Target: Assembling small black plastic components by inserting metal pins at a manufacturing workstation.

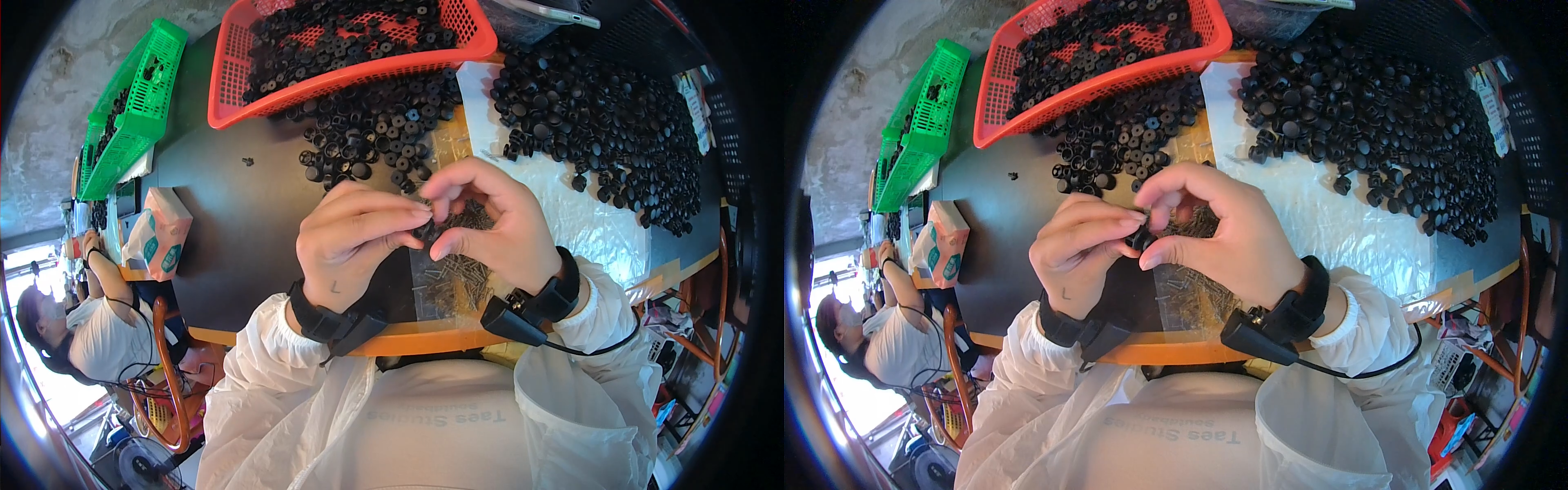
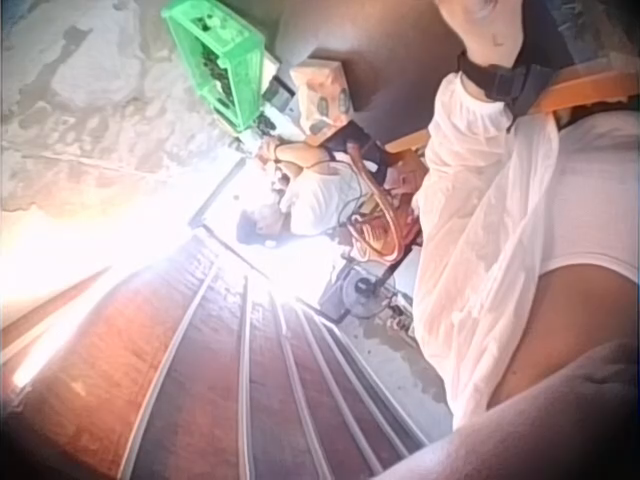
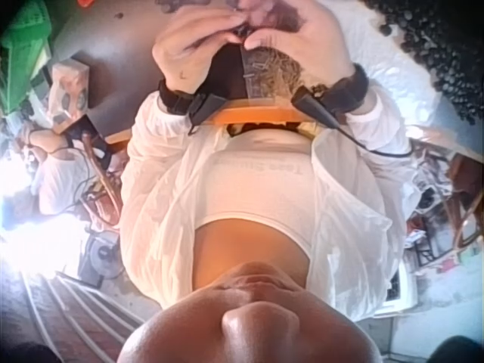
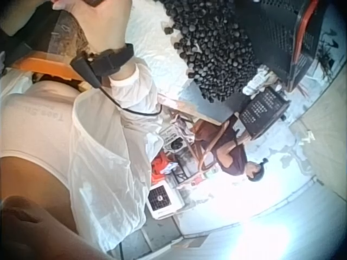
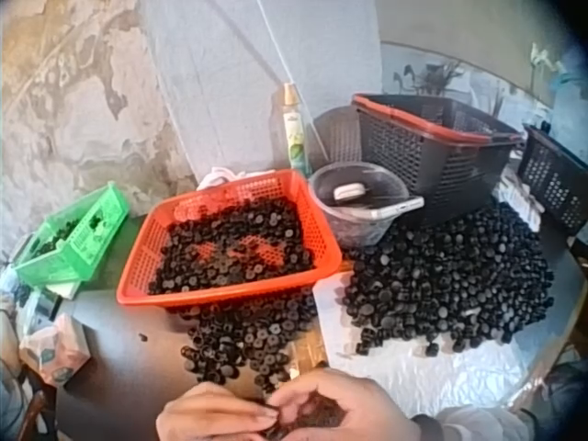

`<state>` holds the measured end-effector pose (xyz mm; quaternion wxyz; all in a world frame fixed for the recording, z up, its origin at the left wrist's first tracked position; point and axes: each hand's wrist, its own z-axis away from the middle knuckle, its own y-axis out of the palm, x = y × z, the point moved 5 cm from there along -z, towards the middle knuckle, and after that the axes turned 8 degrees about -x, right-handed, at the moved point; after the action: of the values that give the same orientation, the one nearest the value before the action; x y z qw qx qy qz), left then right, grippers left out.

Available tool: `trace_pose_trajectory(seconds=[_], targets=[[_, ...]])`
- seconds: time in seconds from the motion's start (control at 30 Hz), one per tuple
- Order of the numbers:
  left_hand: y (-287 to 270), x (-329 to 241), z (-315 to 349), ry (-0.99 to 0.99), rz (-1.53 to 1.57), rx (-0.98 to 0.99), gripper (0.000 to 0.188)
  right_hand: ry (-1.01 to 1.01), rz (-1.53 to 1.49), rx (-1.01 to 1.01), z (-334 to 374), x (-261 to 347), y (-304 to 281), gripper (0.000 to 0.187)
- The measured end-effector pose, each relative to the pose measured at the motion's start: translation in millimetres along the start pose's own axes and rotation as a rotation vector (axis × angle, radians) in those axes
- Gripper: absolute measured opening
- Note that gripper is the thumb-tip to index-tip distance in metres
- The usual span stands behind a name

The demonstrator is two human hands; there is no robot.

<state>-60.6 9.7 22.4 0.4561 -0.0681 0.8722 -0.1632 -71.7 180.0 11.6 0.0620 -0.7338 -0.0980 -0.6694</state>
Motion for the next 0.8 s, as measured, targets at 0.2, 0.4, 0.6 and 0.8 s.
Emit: trace_pose_trajectory(seconds=[0.2,0.4,0.6,0.8], targets=[[0.9,-7.0,4.4,0.080,-0.079,-0.124,0.036,-0.142,0.187,0.125,-1.6,1.7,-1.7,0.029],[1.1,-15.8,5.1,0.173,-0.047,-0.068,0.025,-0.186,0.159,0.152,2.9,-2.9,-0.7,0.027],[-0.5,-18.5,2.4,0.188,-0.055,-0.023,0.024,-0.230,0.139,0.143,2.7,1.8,-0.4,0.026],[-3.4,-15.7,-3.4,0.172,-0.229,-0.128,0.040,-0.497,0.694,-0.058,-13.2,41.4,-23.7,0.031]])
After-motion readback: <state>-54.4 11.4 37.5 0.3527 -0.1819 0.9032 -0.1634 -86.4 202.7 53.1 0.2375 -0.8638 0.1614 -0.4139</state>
